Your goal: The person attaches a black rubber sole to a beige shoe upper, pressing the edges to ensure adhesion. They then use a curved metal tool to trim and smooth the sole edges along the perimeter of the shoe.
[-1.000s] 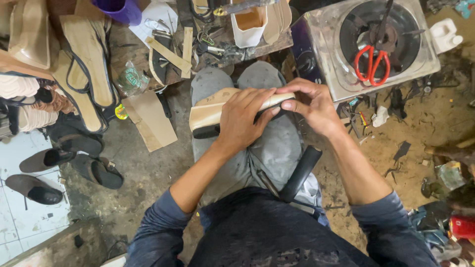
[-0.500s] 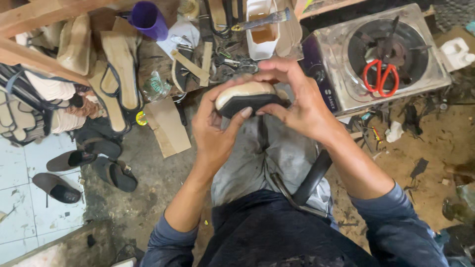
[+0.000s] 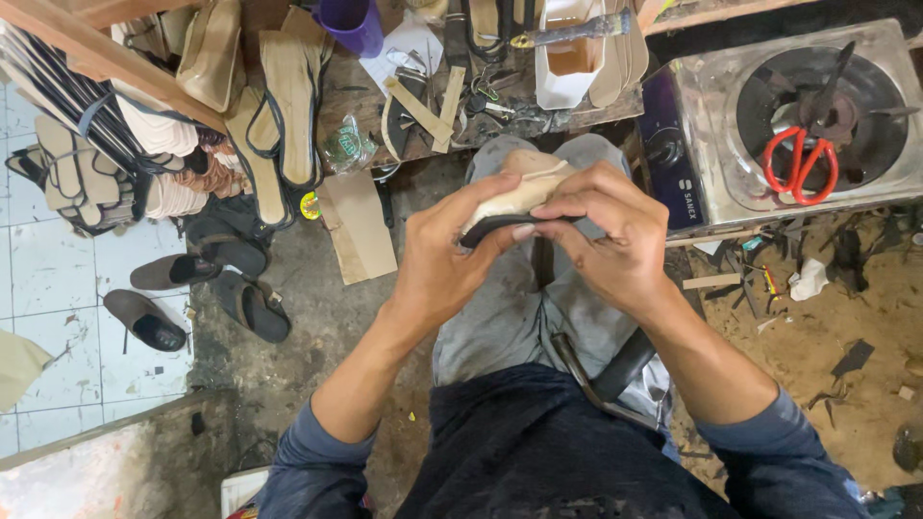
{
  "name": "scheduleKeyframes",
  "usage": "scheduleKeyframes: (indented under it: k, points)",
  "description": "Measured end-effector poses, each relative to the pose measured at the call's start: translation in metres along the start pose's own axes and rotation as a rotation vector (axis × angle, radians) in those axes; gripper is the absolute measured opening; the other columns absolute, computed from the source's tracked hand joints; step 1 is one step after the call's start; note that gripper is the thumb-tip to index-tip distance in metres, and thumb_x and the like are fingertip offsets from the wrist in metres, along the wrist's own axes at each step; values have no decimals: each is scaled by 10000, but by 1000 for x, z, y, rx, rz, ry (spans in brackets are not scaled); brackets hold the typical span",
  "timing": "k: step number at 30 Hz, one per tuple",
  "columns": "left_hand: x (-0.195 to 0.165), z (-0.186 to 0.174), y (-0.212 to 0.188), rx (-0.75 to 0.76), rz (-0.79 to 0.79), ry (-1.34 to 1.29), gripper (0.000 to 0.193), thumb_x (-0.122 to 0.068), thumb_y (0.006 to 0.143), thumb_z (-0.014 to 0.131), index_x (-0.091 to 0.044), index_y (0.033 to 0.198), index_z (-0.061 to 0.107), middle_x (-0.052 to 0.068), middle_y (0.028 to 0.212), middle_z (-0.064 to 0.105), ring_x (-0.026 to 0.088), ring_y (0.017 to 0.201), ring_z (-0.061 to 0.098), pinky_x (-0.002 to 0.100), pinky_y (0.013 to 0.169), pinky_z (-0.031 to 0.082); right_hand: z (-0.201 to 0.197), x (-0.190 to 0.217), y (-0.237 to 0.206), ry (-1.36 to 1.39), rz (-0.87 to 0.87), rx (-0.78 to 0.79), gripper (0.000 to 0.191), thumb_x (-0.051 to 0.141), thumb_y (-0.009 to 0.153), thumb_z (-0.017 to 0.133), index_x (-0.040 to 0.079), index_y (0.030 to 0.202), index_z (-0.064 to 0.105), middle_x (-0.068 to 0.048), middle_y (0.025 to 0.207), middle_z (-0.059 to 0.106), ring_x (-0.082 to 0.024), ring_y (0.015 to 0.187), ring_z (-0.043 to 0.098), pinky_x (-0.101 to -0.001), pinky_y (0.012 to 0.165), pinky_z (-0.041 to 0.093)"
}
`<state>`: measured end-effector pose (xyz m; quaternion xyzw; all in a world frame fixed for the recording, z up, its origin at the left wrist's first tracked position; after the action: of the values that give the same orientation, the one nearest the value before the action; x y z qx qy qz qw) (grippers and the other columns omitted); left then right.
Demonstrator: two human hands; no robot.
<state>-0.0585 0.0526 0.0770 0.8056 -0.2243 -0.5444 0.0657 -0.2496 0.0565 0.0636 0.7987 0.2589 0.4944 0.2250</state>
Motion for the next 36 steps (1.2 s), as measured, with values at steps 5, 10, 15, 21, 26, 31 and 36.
scheduleKeyframes:
  k: [5,10,15,21,26,31,36]
  points:
    - [3,0,-4,-35,35,-11,397,-40,904,818,-30,1274,674,161,1295,723,259,1233,723,340,1026,584,1,-1,-1,78,56,8,279,-41,760,906,22,988,759,-79,972,688,-184,898,681,-286,791,533]
    - [10,2,-7,-57,8,-51,360,-27,924,805,-25,1263,686,148,1291,731,266,1247,719,351,1059,572,4,-11,3,88,159,-18,331,22,730,943,16,985,733,-85,989,676,-192,908,684,-283,798,552]
    - [14,-9,-7,-31,-85,37,382,-41,902,795,-31,1266,680,142,1290,731,276,1222,728,349,1029,564,12,-16,4,-69,36,5,474,88,660,973,-13,1036,702,-127,1015,653,-243,930,654,-317,797,534]
    - [9,-6,-6,-60,30,163,481,-101,827,873,-25,1255,668,184,1309,685,338,1222,672,380,1023,527,19,-25,-15,18,96,-18,305,-37,745,910,8,989,733,-92,990,678,-200,924,678,-304,808,546]
    - [21,0,-4,-81,-73,95,378,-105,844,868,-38,1185,719,138,1217,747,266,1157,741,335,996,568,18,-32,-17,99,142,-38,241,-76,766,888,3,951,755,-84,955,703,-178,884,690,-281,766,529]
    - [43,5,-12,-126,-50,46,341,-84,857,860,-26,1169,736,139,1206,755,247,1155,739,330,1018,557,18,-31,-7,29,168,-43,235,-7,755,922,34,897,740,-63,928,707,-195,875,693,-315,777,532]
    - [81,13,-15,-138,-150,-148,334,-74,898,817,-15,1214,729,139,1260,747,228,1183,714,322,1046,534,19,-38,-6,-207,12,73,422,145,670,934,15,1002,709,-132,963,631,-336,942,600,-421,845,477]
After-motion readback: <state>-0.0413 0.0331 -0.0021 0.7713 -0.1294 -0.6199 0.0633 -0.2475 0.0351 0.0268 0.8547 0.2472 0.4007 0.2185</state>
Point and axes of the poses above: each hand's wrist, its own y-axis towards the middle knuckle, its own z-axis out of the palm, x = y × z, the point moved 3 cm from there along y, towards the middle knuckle
